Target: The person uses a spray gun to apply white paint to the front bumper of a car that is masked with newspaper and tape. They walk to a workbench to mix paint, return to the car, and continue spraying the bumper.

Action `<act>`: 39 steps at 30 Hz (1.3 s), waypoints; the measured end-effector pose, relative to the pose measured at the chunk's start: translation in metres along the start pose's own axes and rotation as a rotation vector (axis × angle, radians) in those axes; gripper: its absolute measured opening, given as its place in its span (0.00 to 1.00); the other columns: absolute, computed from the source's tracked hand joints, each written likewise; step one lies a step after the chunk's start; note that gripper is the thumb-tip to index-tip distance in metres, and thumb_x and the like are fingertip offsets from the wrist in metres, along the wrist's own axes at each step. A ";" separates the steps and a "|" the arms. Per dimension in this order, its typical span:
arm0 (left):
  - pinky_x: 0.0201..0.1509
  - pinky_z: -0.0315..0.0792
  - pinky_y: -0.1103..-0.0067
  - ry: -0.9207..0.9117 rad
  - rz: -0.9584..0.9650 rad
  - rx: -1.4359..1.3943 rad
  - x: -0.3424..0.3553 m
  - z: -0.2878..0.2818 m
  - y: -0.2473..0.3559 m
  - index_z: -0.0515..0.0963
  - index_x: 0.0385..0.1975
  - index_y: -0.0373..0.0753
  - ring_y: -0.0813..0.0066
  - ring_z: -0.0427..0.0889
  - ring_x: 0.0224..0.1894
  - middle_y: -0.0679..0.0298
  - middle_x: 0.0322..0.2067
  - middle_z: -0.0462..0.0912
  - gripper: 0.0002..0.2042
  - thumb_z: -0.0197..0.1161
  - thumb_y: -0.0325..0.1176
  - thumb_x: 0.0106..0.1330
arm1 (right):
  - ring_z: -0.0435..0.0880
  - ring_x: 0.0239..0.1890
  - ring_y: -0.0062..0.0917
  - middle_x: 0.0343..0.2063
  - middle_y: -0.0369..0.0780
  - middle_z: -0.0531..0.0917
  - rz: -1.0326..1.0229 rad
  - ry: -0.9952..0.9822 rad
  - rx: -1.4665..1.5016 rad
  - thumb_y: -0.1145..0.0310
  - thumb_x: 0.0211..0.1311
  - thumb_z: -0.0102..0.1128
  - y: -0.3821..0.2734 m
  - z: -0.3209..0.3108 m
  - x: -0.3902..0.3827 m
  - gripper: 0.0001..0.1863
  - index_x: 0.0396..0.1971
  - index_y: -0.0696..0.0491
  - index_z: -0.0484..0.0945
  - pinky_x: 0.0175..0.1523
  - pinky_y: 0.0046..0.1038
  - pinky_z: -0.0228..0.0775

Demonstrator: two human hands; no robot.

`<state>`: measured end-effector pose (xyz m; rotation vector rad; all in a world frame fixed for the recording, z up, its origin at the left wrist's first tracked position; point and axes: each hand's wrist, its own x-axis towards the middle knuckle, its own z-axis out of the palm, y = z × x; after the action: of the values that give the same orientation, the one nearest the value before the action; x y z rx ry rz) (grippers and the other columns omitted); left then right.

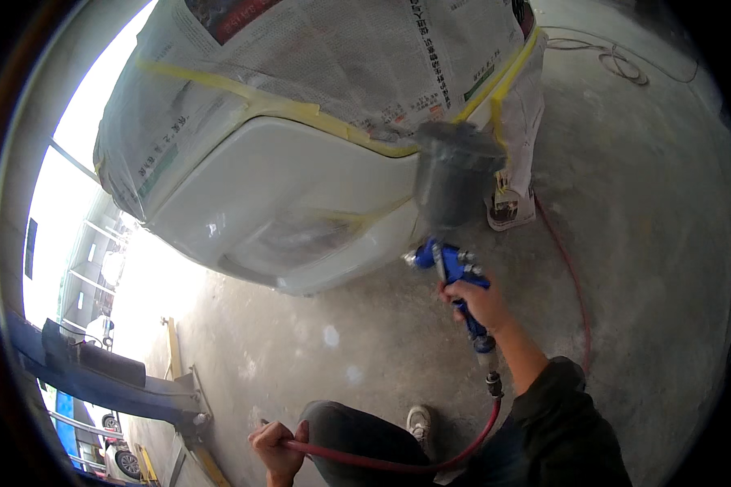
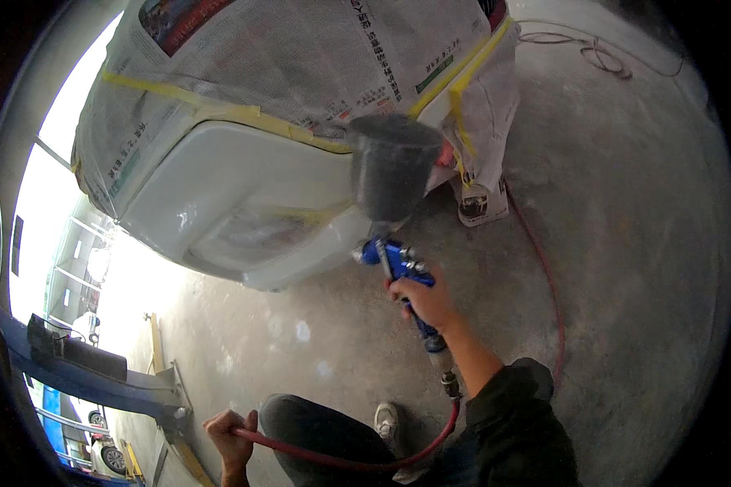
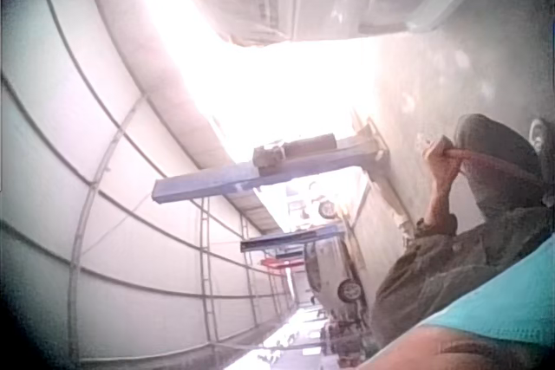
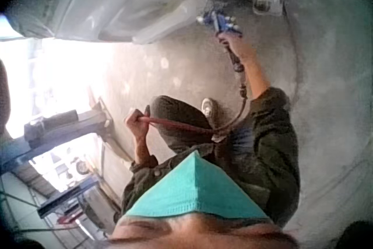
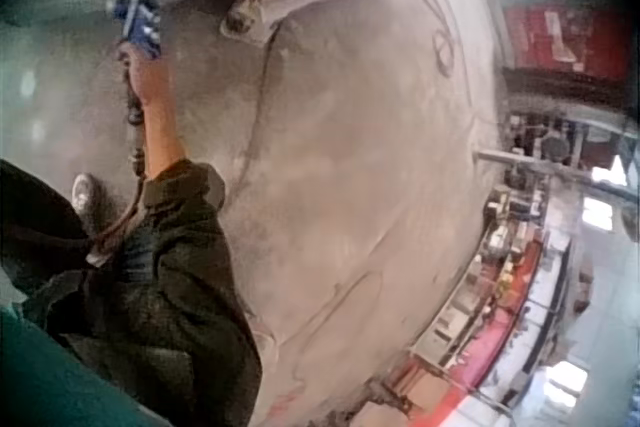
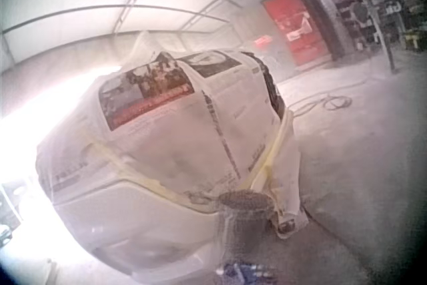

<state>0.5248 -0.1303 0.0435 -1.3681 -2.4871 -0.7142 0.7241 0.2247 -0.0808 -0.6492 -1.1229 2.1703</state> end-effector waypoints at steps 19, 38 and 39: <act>0.19 0.48 0.78 0.186 -0.218 -0.089 0.026 0.009 -0.060 0.60 0.08 0.36 0.82 0.53 0.16 0.69 0.09 0.54 0.23 0.73 0.28 0.51 | 0.82 0.43 0.23 0.41 0.38 0.82 -0.207 0.572 0.128 0.68 0.60 0.57 0.044 0.001 -0.068 0.16 0.47 0.57 0.76 0.24 0.24 0.80; 0.18 0.43 0.80 0.566 -0.453 -0.296 0.052 -0.140 -0.125 0.54 0.10 0.47 0.84 0.50 0.13 0.75 0.10 0.54 0.25 0.62 0.36 0.64 | 0.82 0.40 0.24 0.38 0.40 0.83 -0.217 0.590 0.321 0.72 0.57 0.53 -0.045 0.109 -0.079 0.15 0.45 0.59 0.77 0.22 0.26 0.81; 0.18 0.43 0.80 0.562 -0.466 -0.265 0.050 -0.140 -0.130 0.55 0.10 0.47 0.84 0.50 0.14 0.75 0.10 0.54 0.24 0.62 0.36 0.64 | 0.82 0.40 0.25 0.39 0.41 0.83 -0.222 0.537 0.305 0.72 0.57 0.52 -0.056 0.115 -0.077 0.16 0.45 0.58 0.76 0.21 0.26 0.81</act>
<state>0.3824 -0.2239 0.1434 -0.5138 -2.2922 -1.3461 0.7183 0.1342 0.0373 -0.8527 -0.5401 1.7733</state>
